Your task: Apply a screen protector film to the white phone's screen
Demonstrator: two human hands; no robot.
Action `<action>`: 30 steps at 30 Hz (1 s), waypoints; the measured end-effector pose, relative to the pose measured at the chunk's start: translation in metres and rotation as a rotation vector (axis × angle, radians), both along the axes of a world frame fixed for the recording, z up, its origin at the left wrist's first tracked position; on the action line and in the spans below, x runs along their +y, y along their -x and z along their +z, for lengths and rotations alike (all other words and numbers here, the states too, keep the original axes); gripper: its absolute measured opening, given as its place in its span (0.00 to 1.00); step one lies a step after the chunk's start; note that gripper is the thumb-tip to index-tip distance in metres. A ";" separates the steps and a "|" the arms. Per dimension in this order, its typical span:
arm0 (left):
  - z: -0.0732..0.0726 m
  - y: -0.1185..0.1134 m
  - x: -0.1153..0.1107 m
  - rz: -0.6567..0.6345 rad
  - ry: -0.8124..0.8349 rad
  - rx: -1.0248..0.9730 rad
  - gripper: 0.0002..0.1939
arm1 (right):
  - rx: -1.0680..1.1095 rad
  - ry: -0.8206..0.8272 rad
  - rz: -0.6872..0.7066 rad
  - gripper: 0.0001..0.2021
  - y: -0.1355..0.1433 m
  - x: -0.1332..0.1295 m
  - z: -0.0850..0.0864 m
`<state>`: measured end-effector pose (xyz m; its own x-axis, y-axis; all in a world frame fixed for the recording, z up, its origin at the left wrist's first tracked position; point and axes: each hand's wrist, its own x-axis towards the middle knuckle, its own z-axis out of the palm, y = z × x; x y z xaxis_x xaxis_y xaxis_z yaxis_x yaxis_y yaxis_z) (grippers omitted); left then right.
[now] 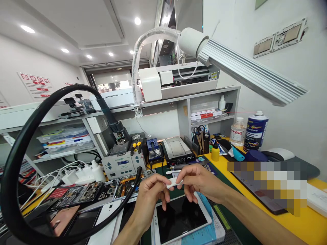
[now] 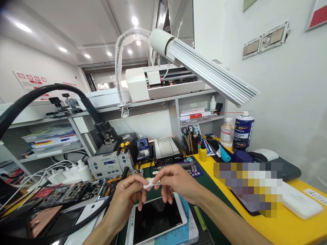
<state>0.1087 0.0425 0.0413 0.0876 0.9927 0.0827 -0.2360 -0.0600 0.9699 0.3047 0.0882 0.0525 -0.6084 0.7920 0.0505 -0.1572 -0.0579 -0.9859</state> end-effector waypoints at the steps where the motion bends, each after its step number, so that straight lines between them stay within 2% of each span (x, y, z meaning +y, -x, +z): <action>1: -0.001 0.000 0.000 -0.002 -0.001 0.001 0.07 | 0.001 -0.007 0.007 0.06 0.000 0.001 -0.001; 6: -0.002 0.001 0.001 -0.046 -0.014 -0.010 0.06 | -0.007 -0.048 0.036 0.06 0.000 0.001 -0.006; 14: 0.001 0.003 -0.002 -0.227 -0.010 -0.019 0.15 | -0.049 -0.063 0.090 0.05 0.001 0.001 -0.007; 21: -0.004 0.006 0.002 -0.219 -0.034 -0.013 0.17 | -0.055 -0.055 0.139 0.08 -0.003 0.000 -0.005; 26: -0.005 0.007 0.000 -0.197 -0.102 0.047 0.18 | 0.019 0.075 0.132 0.18 -0.001 -0.002 0.000; 30: -0.004 0.007 -0.001 -0.191 -0.152 0.142 0.17 | -0.092 0.027 0.180 0.20 0.007 -0.005 -0.004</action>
<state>0.1020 0.0410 0.0378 0.2935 0.9342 0.2029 -0.1196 -0.1748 0.9773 0.2981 0.0836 0.0486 -0.7412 0.6705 -0.0317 -0.0512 -0.1036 -0.9933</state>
